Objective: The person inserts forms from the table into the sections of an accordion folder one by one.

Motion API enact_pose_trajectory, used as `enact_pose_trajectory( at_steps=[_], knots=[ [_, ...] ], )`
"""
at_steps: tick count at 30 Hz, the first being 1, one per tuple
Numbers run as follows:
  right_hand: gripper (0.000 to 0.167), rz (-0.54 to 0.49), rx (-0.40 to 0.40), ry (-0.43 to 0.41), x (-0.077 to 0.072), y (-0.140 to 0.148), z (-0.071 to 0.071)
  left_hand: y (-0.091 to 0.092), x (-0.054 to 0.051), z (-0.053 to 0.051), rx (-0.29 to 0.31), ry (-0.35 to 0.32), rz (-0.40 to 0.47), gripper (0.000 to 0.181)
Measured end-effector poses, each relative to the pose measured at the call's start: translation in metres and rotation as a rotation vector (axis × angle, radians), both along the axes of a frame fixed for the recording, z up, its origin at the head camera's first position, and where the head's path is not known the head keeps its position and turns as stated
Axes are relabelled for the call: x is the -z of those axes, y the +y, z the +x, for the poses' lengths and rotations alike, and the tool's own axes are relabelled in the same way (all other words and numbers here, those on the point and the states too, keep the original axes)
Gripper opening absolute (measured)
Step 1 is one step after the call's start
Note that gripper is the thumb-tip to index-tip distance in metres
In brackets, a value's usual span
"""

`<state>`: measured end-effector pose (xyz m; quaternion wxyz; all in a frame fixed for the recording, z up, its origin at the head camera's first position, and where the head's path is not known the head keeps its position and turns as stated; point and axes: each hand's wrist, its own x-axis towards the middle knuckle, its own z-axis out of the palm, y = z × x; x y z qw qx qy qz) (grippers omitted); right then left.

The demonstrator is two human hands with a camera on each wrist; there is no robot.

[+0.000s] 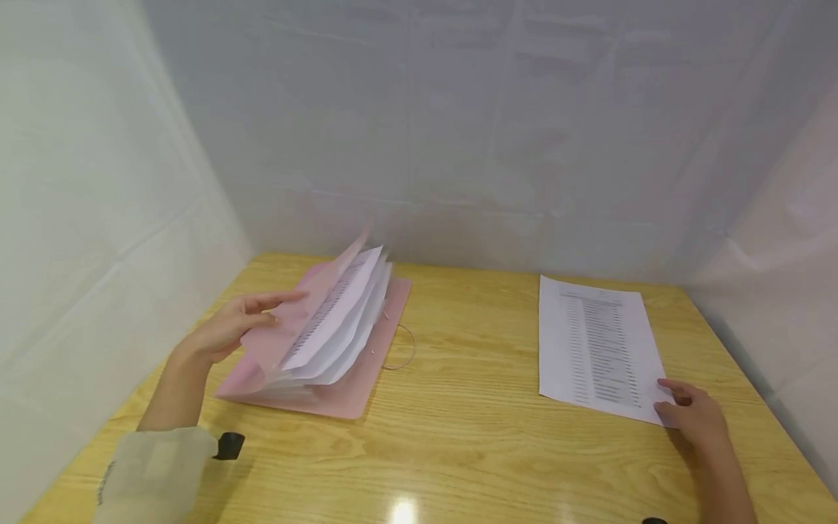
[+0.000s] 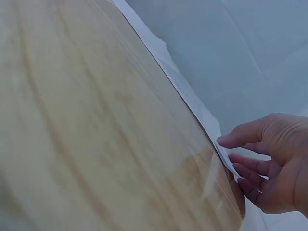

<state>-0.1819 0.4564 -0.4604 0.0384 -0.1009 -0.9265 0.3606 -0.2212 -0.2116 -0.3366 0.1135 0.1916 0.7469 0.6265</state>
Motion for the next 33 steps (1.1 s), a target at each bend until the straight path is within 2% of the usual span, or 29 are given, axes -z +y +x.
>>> enact_pose_trajectory(
  at_steps=[3,6,14,19,25,29,33],
  knots=[
    [0.057,0.022,0.028,0.023,-0.002,-0.008,0.002,-0.001,-0.002,0.001,0.005,0.004,-0.002,0.049],
    [0.06,0.026,0.051,0.025,-0.001,-0.013,-0.003,-0.001,-0.002,0.001,0.007,0.0,0.0,0.048],
    [0.058,0.045,0.117,-0.073,-0.002,-0.018,-0.015,-0.001,-0.002,0.001,0.007,-0.006,0.001,0.048],
    [0.056,-0.003,0.142,-0.109,-0.006,-0.02,-0.018,0.0,-0.002,0.0,0.004,0.013,-0.01,0.048],
    [0.048,-0.059,0.141,-0.072,-0.007,-0.016,-0.019,0.006,-0.005,-0.002,-0.009,0.025,-0.033,0.048],
    [0.05,-0.109,0.152,-0.097,-0.007,-0.011,-0.022,0.012,-0.009,-0.003,-0.017,0.014,-0.028,0.048],
    [0.051,-0.14,0.094,-0.124,-0.008,-0.008,-0.022,0.014,-0.009,-0.003,-0.016,-0.002,-0.007,0.049]
  ],
)
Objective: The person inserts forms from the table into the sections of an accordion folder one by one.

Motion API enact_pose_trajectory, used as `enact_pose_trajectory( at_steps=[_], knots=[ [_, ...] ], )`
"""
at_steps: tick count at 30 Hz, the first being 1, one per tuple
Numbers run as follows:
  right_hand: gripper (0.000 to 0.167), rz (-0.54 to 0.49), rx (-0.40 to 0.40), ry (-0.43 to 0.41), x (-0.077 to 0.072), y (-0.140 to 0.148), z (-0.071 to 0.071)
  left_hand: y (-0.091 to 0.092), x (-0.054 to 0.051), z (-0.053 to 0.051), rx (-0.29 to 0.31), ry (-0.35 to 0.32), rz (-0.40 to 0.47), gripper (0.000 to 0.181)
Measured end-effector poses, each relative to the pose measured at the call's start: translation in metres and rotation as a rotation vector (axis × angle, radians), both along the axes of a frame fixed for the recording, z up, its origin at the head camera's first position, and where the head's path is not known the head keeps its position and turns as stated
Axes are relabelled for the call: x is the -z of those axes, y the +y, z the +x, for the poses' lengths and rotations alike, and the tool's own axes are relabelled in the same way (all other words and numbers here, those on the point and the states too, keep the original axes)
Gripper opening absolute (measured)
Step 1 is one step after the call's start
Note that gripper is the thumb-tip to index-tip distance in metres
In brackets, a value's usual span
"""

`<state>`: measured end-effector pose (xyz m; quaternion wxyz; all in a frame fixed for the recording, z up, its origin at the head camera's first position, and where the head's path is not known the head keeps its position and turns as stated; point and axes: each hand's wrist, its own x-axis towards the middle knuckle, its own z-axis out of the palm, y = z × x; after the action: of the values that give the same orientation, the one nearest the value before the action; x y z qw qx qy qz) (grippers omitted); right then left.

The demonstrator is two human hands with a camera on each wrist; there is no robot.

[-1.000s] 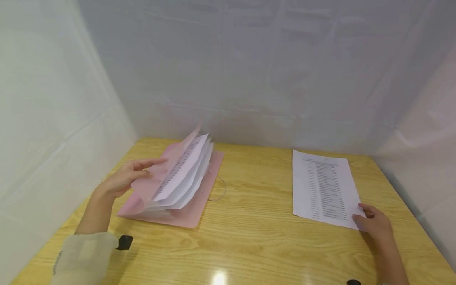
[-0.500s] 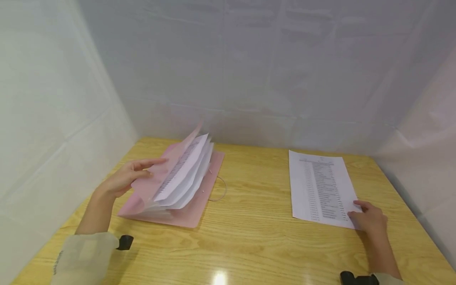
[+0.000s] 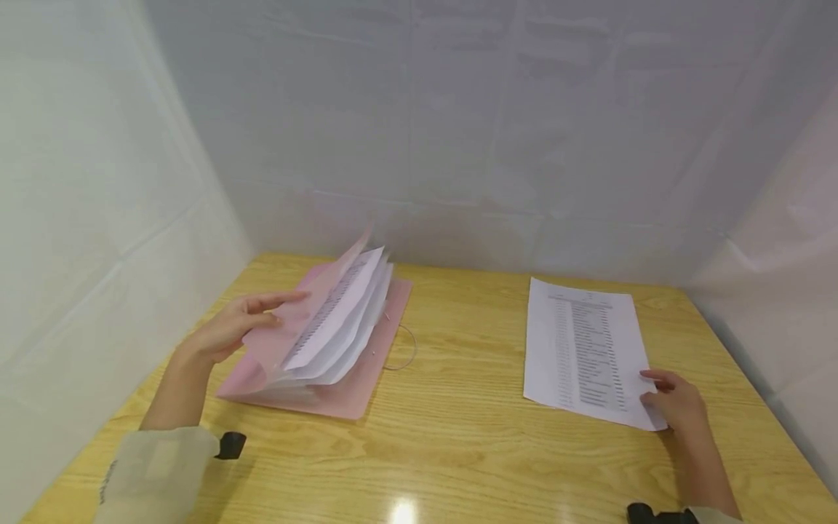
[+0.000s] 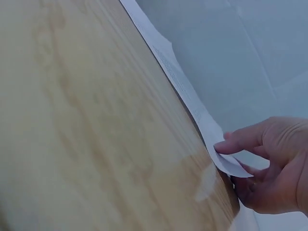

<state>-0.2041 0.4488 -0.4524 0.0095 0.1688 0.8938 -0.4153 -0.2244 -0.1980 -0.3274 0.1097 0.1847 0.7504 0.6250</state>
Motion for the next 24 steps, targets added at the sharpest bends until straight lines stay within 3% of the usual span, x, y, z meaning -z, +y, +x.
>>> enact_pose_trajectory(
  at_steps=[6,12,18,24],
  knots=[
    [0.052,-0.001,-0.164,-0.033,-0.007,0.004,0.003,0.001,0.0,-0.001,-0.001,-0.009,0.01,0.048],
    [0.056,-0.032,-0.232,-0.072,-0.011,0.007,0.005,0.002,0.0,-0.001,0.002,-0.008,0.01,0.048],
    [0.056,0.008,-0.273,-0.033,-0.015,0.005,0.011,0.002,0.002,0.0,0.001,0.0,0.013,0.047],
    [0.062,-0.071,-0.303,-0.003,-0.015,0.0,0.015,0.001,0.002,0.0,0.002,-0.009,0.022,0.047]
  ],
)
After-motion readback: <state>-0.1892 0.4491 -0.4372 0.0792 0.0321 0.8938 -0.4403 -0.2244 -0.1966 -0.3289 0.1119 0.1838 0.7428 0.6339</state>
